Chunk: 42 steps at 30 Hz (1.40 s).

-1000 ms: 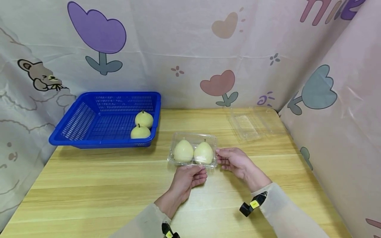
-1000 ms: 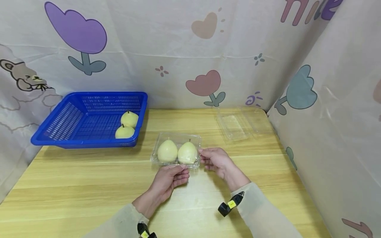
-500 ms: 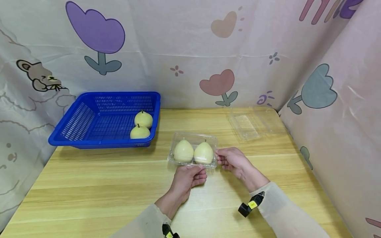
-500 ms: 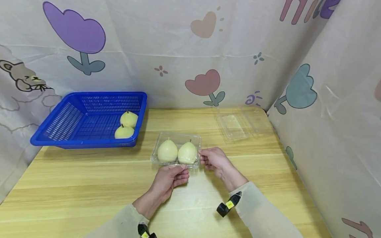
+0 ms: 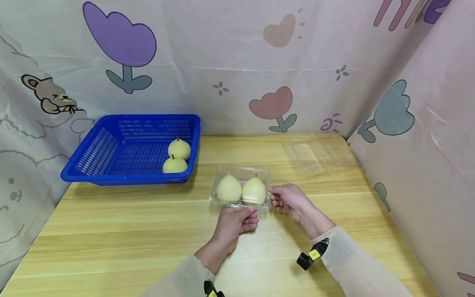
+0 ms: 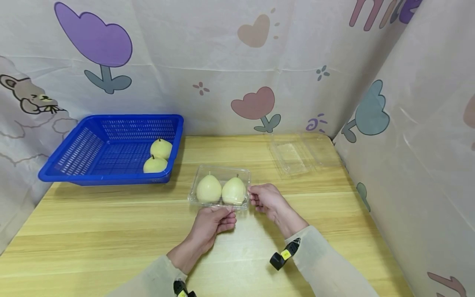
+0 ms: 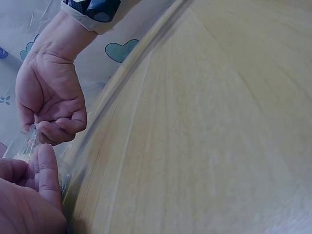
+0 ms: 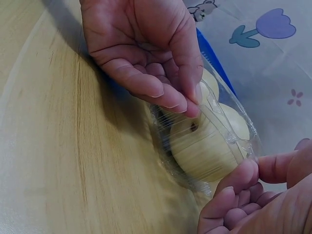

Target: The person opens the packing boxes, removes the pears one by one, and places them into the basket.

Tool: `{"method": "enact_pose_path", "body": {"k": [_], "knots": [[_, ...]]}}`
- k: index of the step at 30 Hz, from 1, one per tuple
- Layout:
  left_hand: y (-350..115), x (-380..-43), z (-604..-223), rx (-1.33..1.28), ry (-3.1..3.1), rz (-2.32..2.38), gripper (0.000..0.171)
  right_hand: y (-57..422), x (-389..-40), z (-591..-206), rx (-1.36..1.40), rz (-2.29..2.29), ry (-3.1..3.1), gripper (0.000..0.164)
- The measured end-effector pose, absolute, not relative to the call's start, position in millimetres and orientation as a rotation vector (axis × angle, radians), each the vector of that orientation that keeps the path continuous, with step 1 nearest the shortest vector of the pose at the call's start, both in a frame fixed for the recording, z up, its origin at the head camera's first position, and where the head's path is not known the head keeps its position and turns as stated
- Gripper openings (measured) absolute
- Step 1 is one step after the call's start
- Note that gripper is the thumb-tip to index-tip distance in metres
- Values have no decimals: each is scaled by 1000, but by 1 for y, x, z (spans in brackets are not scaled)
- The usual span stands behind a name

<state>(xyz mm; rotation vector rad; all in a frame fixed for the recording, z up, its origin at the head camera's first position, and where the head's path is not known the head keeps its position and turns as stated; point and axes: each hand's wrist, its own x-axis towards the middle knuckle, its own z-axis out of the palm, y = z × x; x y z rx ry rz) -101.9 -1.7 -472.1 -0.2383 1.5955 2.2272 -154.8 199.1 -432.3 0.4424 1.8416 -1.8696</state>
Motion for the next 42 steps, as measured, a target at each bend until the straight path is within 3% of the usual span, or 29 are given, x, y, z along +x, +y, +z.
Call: {"method": "enact_pose_path", "body": {"k": [42], "knots": [[2, -99, -471, -247, 1652, 2244, 28, 191, -156, -430, 380, -1774, 1991, 22]]}}
